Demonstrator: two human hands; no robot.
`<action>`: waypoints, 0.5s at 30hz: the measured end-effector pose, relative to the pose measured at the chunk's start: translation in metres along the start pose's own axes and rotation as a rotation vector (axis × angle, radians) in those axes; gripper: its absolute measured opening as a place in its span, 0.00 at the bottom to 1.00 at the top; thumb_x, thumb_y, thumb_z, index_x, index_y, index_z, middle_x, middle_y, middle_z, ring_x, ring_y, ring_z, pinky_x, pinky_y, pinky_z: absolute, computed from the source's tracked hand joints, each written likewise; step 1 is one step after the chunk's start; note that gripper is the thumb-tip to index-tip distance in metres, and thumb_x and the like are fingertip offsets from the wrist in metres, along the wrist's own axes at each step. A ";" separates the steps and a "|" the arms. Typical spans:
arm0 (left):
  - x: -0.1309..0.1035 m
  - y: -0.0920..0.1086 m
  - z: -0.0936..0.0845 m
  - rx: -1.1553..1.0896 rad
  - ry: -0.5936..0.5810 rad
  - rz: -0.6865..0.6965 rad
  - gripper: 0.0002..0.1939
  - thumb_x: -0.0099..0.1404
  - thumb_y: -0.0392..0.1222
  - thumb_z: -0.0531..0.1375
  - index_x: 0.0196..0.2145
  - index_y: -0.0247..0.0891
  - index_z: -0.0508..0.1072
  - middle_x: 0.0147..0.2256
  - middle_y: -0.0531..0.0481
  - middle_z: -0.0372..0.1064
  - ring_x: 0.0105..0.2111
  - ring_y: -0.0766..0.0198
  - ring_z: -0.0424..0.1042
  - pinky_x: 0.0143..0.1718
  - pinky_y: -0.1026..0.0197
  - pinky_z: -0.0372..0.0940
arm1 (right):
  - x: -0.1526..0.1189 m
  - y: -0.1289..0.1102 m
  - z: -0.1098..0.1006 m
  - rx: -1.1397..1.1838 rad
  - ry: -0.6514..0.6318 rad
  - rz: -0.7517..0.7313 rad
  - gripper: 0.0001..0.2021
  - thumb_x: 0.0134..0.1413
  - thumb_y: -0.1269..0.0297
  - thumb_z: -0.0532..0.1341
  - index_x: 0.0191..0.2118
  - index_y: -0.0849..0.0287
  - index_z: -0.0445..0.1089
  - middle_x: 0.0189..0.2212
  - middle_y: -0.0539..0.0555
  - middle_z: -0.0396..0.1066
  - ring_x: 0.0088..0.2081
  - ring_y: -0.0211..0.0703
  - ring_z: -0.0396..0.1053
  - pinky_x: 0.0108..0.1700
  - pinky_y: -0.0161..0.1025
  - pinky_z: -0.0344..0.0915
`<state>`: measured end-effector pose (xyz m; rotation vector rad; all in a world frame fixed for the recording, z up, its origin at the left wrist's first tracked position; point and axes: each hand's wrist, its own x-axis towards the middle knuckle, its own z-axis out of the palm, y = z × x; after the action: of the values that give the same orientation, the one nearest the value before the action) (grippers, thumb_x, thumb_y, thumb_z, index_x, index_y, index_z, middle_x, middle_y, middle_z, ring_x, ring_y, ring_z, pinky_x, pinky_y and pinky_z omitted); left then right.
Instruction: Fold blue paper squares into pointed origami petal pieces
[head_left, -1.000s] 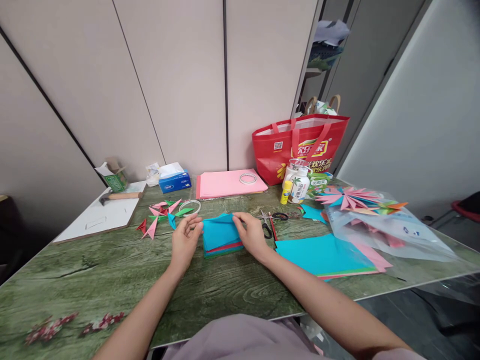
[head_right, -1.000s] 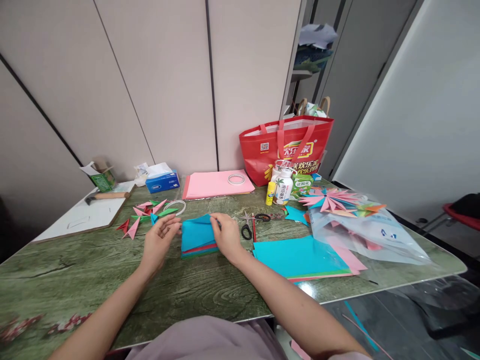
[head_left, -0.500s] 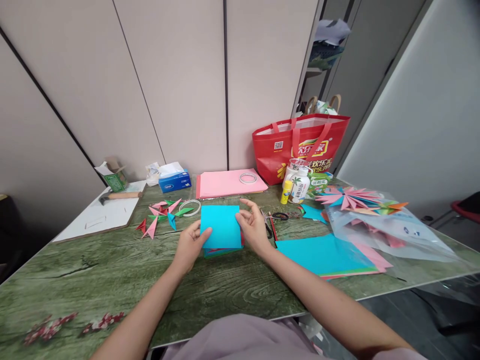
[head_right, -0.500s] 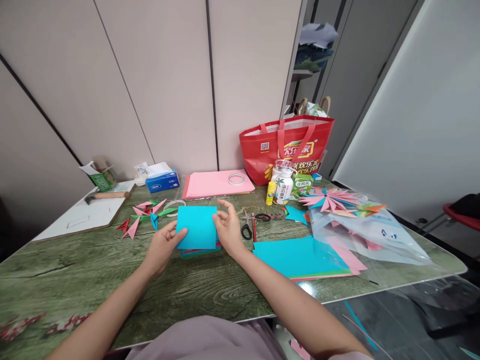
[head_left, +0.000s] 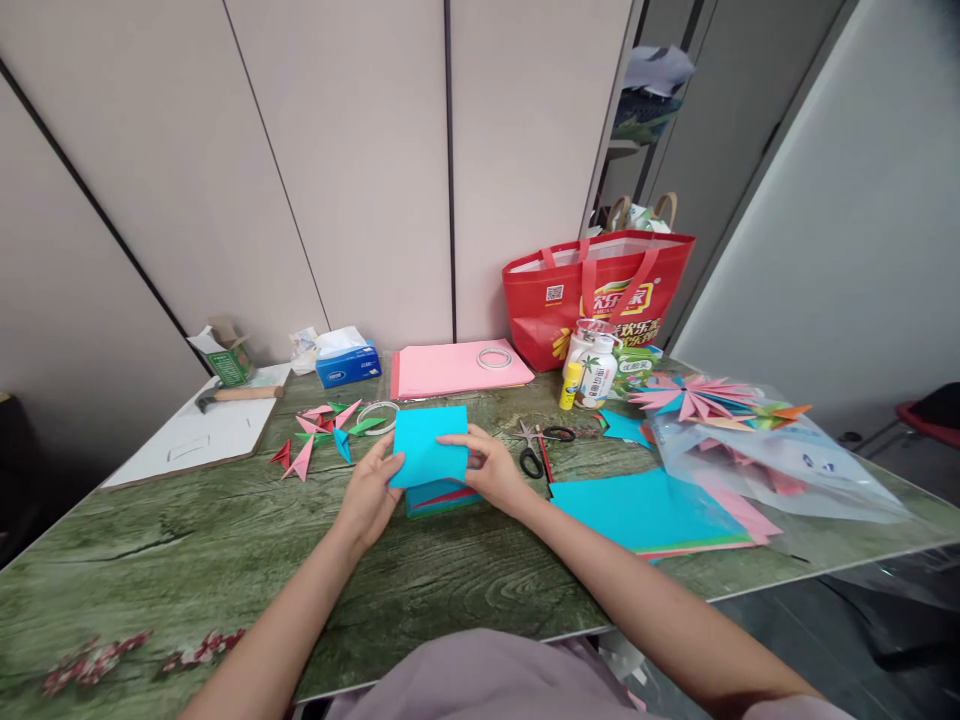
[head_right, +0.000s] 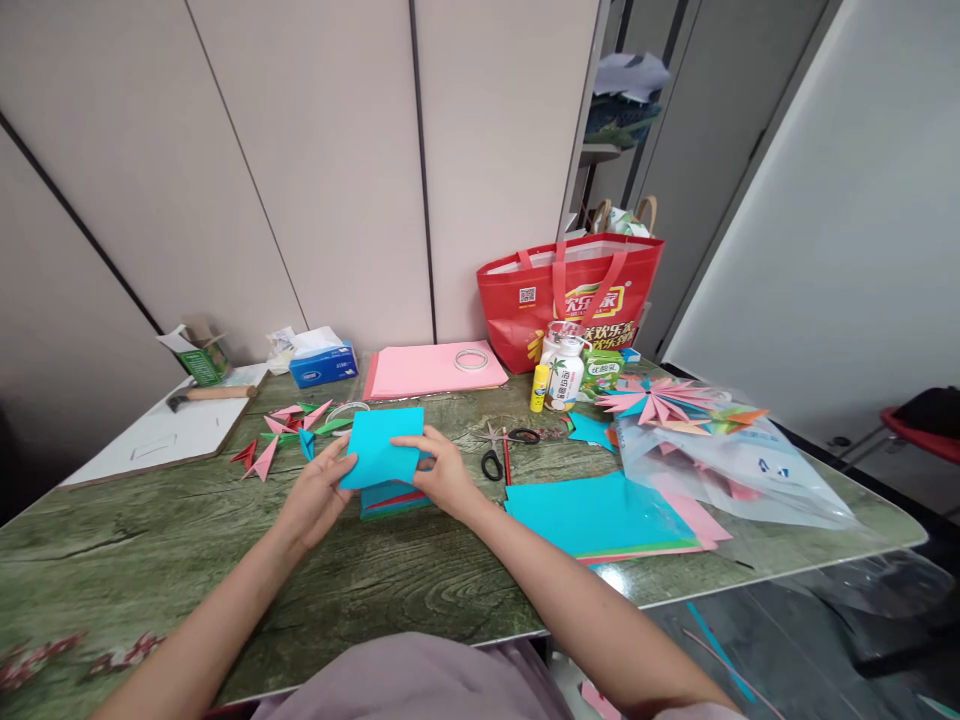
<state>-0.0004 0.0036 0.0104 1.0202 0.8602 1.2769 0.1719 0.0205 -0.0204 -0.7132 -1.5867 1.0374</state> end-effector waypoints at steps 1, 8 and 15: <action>-0.002 0.003 0.001 -0.025 -0.032 -0.006 0.26 0.52 0.44 0.61 0.49 0.39 0.63 0.44 0.43 0.68 0.40 0.55 0.70 0.39 0.54 0.66 | 0.000 -0.001 0.000 0.009 0.020 0.001 0.19 0.38 0.67 0.64 0.41 0.55 0.70 0.43 0.55 0.62 0.43 0.42 0.65 0.37 0.34 0.67; -0.013 0.016 0.013 -0.033 -0.204 0.132 0.46 0.46 0.53 0.63 0.58 0.54 0.43 0.56 0.45 0.53 0.47 0.52 0.64 0.44 0.48 0.63 | 0.003 -0.013 0.001 0.102 0.141 0.116 0.14 0.43 0.56 0.60 0.33 0.60 0.71 0.33 0.53 0.66 0.30 0.39 0.67 0.30 0.37 0.68; -0.006 0.004 0.007 0.135 0.035 0.192 0.45 0.46 0.41 0.65 0.58 0.43 0.46 0.39 0.46 0.70 0.35 0.58 0.71 0.37 0.53 0.67 | 0.000 -0.012 0.001 0.023 0.030 0.109 0.12 0.42 0.57 0.61 0.23 0.62 0.69 0.28 0.52 0.68 0.29 0.39 0.66 0.30 0.36 0.65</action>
<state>0.0041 -0.0029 0.0160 1.2133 0.9016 1.4159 0.1721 0.0149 -0.0095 -0.8030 -1.5214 1.1172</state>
